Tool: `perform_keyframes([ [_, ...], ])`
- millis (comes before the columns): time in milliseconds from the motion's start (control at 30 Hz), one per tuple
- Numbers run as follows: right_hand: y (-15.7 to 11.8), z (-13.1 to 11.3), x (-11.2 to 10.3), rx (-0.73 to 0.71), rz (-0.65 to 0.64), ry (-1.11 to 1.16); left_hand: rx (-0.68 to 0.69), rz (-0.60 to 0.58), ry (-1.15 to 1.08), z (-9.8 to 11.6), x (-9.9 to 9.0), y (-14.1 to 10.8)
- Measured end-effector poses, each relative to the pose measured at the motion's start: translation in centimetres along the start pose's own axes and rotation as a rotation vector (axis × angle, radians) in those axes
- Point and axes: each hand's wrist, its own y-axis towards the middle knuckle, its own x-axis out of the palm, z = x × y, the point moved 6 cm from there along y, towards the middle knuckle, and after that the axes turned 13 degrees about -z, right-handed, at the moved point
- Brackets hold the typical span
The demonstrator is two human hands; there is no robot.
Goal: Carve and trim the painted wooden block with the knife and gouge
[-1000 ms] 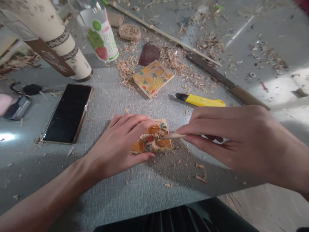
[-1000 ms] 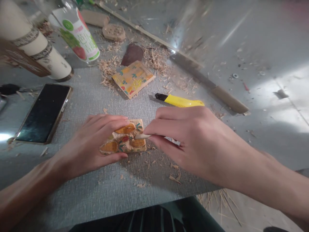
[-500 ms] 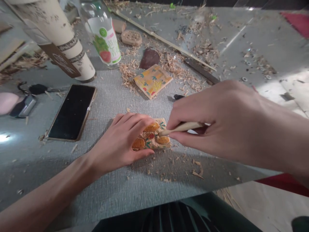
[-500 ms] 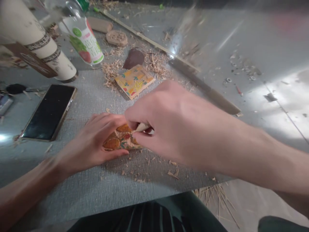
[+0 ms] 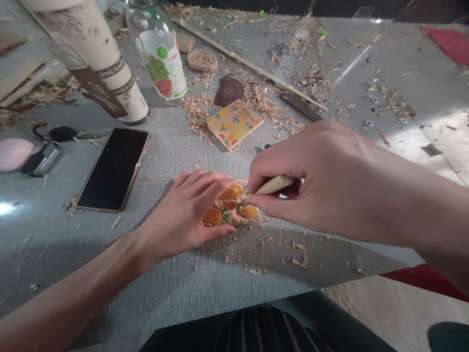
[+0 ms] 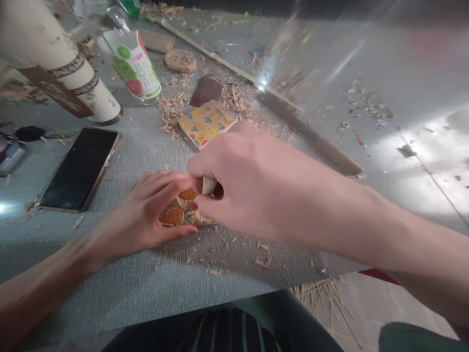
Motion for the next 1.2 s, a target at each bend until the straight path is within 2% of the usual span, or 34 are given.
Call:
perform_keyframes([
  [200, 0.3, -0.4, 0.1, 0.032, -0.019, -0.042, 0.001, -0.009, -0.009, 0.0, 0.0, 0.0],
  [433, 0.3, -1.1, 0.1, -0.015, -0.011, -0.085, -0.013, -0.019, -0.004, 0.0, -0.1, -0.1],
  [1200, 0.2, -1.1, 0.2, 0.005, -0.017, -0.122, -0.001, -0.006, -0.004, -0.1, 0.1, 0.0],
])
